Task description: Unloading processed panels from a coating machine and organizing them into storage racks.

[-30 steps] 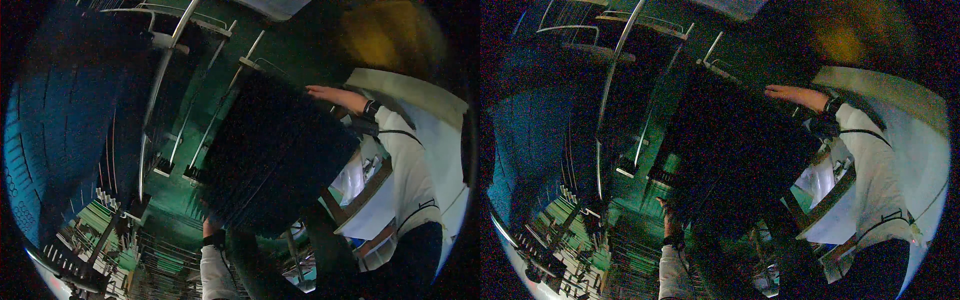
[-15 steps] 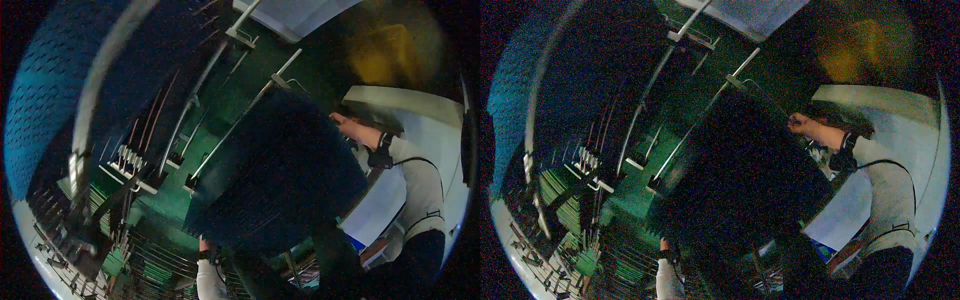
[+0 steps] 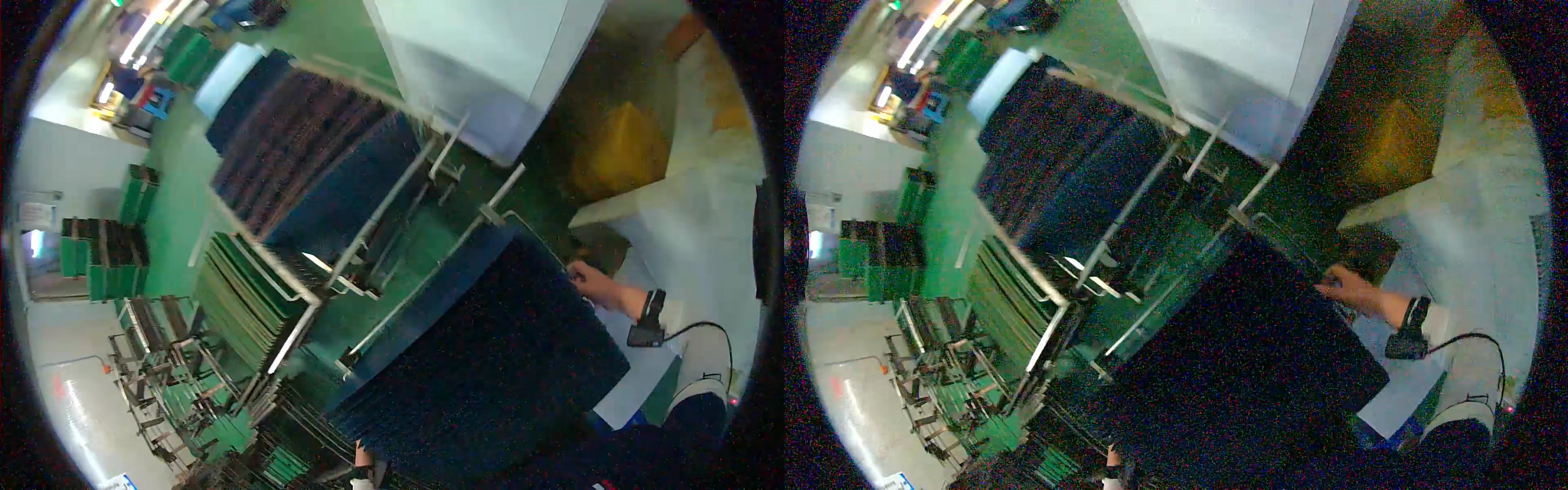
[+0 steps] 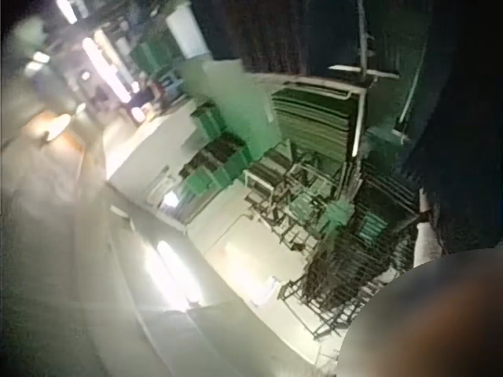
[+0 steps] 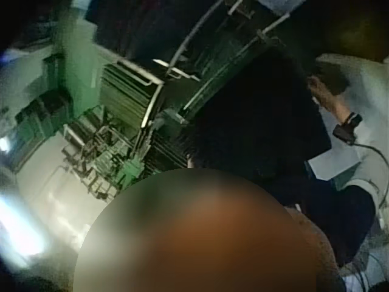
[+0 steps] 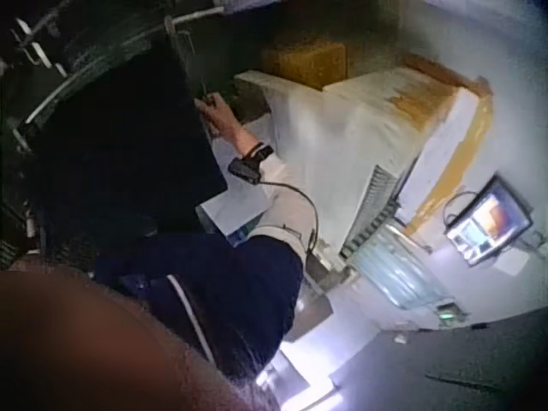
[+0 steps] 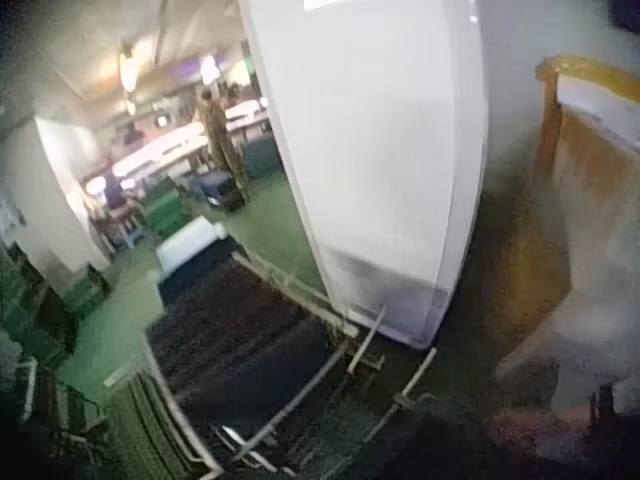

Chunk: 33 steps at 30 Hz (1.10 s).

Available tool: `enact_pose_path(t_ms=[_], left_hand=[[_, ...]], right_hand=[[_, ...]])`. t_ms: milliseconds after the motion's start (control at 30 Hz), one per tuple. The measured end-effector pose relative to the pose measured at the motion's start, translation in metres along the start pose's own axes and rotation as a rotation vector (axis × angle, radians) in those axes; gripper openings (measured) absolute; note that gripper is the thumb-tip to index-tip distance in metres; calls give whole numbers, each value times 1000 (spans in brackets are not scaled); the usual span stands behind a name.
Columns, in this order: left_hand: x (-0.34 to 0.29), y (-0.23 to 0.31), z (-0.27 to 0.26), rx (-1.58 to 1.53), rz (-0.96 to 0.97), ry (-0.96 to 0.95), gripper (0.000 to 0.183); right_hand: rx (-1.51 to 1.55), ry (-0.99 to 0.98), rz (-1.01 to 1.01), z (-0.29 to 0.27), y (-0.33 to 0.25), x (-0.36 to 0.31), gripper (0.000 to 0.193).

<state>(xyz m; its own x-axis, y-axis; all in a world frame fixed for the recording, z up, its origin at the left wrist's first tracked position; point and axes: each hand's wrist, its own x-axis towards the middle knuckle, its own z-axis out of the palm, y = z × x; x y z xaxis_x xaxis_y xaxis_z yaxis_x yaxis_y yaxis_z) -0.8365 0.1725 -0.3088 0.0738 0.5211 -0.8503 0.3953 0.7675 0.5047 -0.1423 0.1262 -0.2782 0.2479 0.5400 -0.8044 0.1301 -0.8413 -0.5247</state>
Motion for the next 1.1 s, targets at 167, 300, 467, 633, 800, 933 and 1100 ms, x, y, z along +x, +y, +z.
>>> enact_pose_path(t_ms=[167,300,467,633,800,933,1100], left_hand=[[-84,73,16,-12,132,-19,39],[-113,136,21,-69,220,-107,37],[-94,197,50,-181,194,-306,44],[-106,255,118,115,72,-369,59],[-29,263,175,182,105,-508,56],[-11,303,245,455,211,-843,63],[-26,278,346,593,176,-714,59]], right_hand=[[53,0,-17,-6,-6,-99,41],[110,53,-34,3,36,-169,48],[285,150,-87,31,120,-229,46],[437,282,-13,72,197,-288,43],[723,465,105,96,220,-328,51],[869,460,210,116,246,-356,60],[1091,502,431,164,334,-400,68]])
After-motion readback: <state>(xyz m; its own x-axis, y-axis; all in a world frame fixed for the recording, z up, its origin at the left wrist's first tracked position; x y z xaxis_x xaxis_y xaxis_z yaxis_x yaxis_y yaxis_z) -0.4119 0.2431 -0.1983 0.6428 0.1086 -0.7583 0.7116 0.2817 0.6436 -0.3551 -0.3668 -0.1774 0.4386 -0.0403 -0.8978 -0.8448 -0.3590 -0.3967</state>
